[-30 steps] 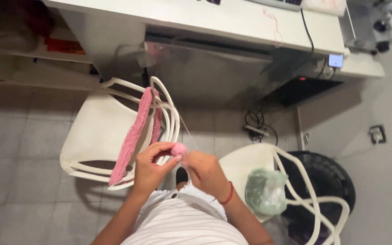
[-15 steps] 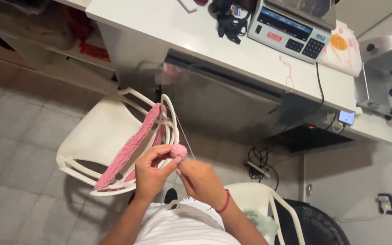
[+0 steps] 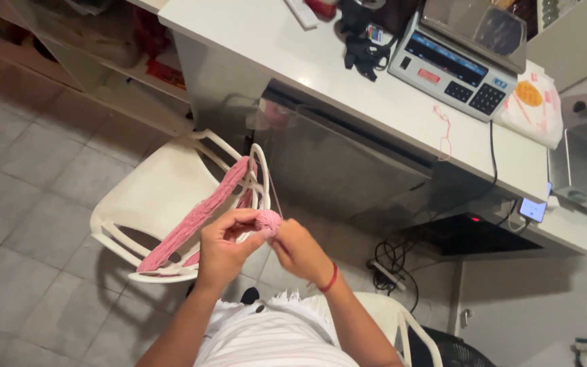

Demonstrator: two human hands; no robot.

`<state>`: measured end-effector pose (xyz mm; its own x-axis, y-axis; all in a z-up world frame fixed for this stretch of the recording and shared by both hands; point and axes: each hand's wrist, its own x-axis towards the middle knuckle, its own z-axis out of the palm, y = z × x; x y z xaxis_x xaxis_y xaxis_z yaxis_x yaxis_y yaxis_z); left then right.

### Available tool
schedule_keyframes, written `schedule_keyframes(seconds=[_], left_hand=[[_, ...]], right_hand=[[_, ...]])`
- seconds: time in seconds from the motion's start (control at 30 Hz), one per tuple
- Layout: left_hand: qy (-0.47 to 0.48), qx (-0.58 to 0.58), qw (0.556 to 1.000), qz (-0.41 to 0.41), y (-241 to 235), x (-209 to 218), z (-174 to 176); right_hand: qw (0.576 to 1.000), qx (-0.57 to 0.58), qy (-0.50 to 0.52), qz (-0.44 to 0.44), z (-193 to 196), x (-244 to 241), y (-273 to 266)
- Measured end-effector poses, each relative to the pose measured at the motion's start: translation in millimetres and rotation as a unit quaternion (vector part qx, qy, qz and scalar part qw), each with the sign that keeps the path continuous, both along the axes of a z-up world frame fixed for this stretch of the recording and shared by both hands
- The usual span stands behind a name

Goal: The person rolls a pink yarn into a ball by hand while standing in a room. The yarn is pulled from a larger skein resting on a nearby chair and wound into a compact ball.

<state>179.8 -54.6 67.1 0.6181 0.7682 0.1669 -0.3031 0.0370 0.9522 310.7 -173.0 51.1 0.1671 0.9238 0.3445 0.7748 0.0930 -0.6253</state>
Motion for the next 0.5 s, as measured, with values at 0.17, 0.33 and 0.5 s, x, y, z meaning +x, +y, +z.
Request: schedule_keyframes(seconds=[0.17,0.33,0.5], left_hand=[[0.078,0.189,0.978,0.044,5.3,3.1,12.2],[0.160,0.310,0.934,0.082,12.4,-3.5,9.4],[0.164,0.029,0.982,-0.091,23.6,-17.1,33.0]], right_hand=[[1.000,0.012,-0.010,0.019,34.3,8.0,-5.6],[0.995,0.062,0.014,0.076,41.2,32.5,21.7],[0.966,0.078,0.200,0.145,12.8,55.0,68.0]])
